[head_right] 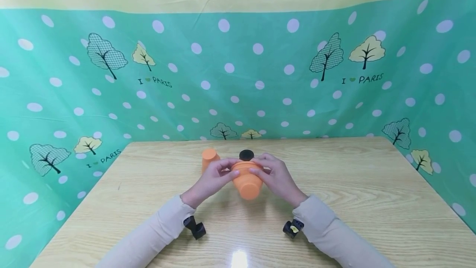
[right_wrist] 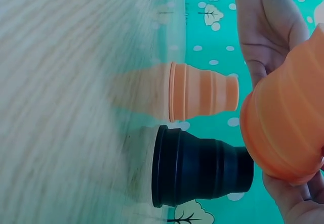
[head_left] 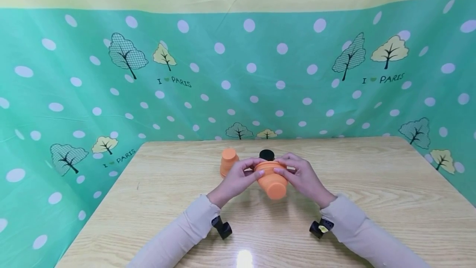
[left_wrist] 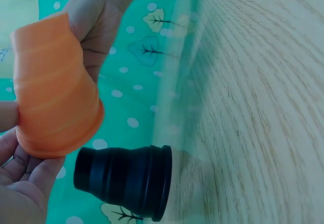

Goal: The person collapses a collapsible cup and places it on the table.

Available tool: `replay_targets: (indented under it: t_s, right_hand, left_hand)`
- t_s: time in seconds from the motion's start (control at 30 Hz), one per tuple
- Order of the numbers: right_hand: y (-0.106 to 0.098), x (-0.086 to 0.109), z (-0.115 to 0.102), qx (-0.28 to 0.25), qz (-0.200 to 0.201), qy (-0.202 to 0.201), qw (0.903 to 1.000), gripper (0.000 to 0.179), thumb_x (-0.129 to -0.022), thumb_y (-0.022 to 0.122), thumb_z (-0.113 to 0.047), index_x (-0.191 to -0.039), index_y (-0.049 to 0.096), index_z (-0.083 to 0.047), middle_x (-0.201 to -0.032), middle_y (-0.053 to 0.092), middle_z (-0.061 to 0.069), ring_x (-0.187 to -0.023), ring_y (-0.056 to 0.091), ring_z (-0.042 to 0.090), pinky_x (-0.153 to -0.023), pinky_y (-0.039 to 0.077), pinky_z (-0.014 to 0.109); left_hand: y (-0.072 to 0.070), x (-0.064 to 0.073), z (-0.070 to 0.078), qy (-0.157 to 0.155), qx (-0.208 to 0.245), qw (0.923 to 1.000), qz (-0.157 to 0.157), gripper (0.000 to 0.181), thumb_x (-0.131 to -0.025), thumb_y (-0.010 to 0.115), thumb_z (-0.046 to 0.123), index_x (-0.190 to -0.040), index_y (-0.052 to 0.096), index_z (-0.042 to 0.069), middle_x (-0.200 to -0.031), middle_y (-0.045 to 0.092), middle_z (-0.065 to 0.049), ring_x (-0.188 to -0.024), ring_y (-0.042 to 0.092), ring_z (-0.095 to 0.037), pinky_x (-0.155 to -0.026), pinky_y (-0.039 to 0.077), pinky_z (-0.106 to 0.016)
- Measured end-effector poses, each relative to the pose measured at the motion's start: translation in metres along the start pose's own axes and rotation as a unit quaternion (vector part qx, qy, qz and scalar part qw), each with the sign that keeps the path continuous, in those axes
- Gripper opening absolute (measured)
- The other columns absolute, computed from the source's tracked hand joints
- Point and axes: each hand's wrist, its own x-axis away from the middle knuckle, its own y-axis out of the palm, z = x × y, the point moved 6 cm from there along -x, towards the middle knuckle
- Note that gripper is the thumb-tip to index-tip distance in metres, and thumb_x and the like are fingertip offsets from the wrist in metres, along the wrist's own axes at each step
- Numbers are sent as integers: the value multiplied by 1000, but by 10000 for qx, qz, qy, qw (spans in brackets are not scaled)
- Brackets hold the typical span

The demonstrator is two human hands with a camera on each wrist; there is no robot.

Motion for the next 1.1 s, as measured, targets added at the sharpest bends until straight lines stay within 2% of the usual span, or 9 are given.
replay_targets:
  t_s: [0.23,0.37,0.53,0.63,0.83,1.1]
  right_hand:
    - [1,2,3,9,143,88,9999,26,-87,66,-7,-111,68,2,-103,62,12,-90,59,10,-72,56,25]
    - [2,3,3,92,256,126,9996,26,-87,67,-7,-111,68,3,-101,62,12,-86,59,10,-68,56,24]
    - [2,3,2,195,394,204,9988,26,-88,67,-10,-110,68,4,-101,62,12,-85,59,9,-67,56,23]
    - [2,4,3,214,412,301,9985,27,-88,67,-12,-110,68,3,-104,63,12,-88,60,11,-69,56,24]
    - [6,4,6,113,306,423,9986,25,-87,69,-12,-109,69,-1,-106,63,11,-92,61,15,-74,55,25]
    - [11,3,7,39,35,314,9995,30,-88,68,-14,-116,65,-3,-111,64,11,-98,61,20,-81,54,28]
  left_hand:
    - [-1,-1,-1,180,-227,9993,248,31,-92,59,2,-121,58,-6,-117,61,-22,-98,60,-19,-81,53,-23]
    - [-3,-3,-10,409,-430,9972,453,32,-91,61,7,-121,60,-3,-117,63,-17,-99,61,-19,-79,53,-23]
    - [-4,-8,-19,828,-1034,9885,735,29,-90,62,6,-119,63,-2,-113,66,-15,-98,64,-22,-77,54,-23]
    - [-5,-9,-19,968,-1243,9840,830,28,-89,61,1,-116,63,-6,-111,66,-19,-97,65,-27,-77,54,-23]
    - [-7,-7,-20,1061,-1422,9802,884,26,-89,63,6,-114,66,-1,-108,68,-15,-95,66,-23,-76,54,-23]
    - [-8,-5,-17,1394,-1829,9704,739,26,-91,62,12,-115,66,2,-110,68,-12,-98,66,-19,-78,54,-22]
